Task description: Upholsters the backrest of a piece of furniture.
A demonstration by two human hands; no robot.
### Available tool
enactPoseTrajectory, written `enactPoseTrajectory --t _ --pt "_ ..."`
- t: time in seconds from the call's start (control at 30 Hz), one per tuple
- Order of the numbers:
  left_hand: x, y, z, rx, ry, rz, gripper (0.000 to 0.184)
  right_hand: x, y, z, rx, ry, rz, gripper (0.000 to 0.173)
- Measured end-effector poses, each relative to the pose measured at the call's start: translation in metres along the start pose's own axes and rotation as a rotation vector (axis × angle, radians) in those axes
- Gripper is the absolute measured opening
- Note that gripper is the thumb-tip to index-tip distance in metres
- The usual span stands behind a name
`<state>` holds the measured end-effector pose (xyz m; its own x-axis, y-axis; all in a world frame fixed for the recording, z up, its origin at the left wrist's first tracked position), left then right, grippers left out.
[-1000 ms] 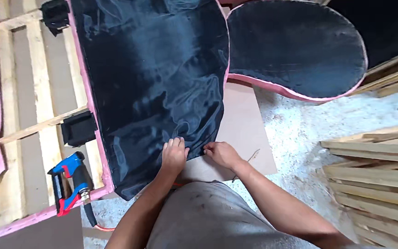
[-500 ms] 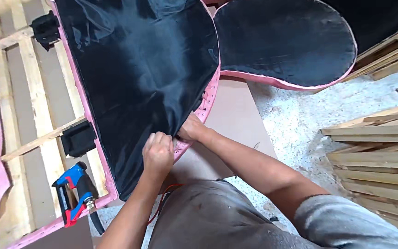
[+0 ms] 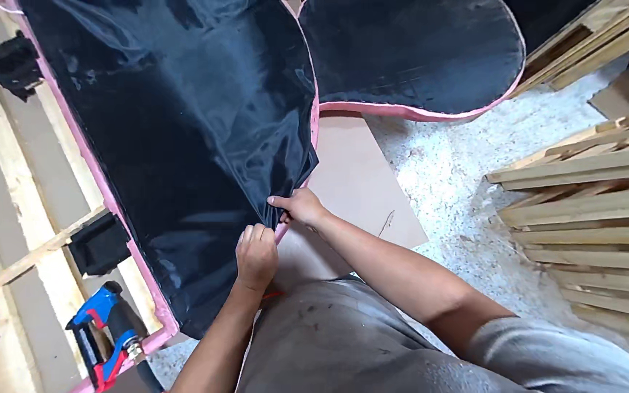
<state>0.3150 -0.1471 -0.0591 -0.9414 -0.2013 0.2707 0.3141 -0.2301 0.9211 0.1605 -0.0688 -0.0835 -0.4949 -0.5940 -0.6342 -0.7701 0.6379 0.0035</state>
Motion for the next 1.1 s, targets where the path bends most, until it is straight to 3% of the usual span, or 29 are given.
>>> enactPoseTrajectory --t 0.07,0.17,0.23,0.47,0.53,0.63,0.8,0.93,1.1 --pt "0.001 0.002 -0.003 -0.004 0.023 -0.002 0.016 0.0 -0.002 -0.009 0.084 0.064 -0.07 0.034" --pt "-0.002 0.006 -0.006 -0.02 0.039 -0.015 0.015 -0.005 0.0 -0.002 0.301 0.223 -0.388 0.012" --pt "-0.004 0.005 -0.005 -0.004 0.042 -0.034 0.025 -0.005 0.001 0.005 0.452 0.245 -0.515 0.029" --pt "-0.009 -0.011 -0.003 0.037 0.089 -0.072 0.039 0.009 -0.002 -0.006 0.511 0.192 -0.182 0.037" --pt "-0.006 0.0 -0.003 0.031 0.129 -0.048 0.039 0.01 -0.005 -0.016 0.546 0.261 -0.264 0.033" --pt "-0.001 0.033 -0.005 -0.009 0.214 -0.001 0.038 0.011 -0.018 -0.038 0.622 0.312 -0.387 0.049" --pt "0.013 0.056 -0.002 0.024 0.211 -0.039 0.036 0.039 -0.036 -0.066 0.818 0.367 -0.369 0.072" --pt "0.006 0.013 0.002 0.09 0.098 -0.256 0.037 0.033 -0.001 -0.047 0.661 0.259 -0.297 0.067" --pt "-0.007 -0.025 -0.008 0.138 0.047 -0.346 0.036 -0.018 0.061 0.006 0.14 0.038 -0.024 0.046"
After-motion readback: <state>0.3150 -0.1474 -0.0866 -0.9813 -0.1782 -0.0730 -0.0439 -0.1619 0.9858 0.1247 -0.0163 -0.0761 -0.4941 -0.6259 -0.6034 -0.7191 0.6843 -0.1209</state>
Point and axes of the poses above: each hand's wrist, its own x-axis towards the middle knuckle, its own y-axis out of the back of the hand, z = x × y, the point moved 3 cm from there along x, towards the middle knuckle, and after that the axes turned 9 degrees about -z, right-handed, at the moved point
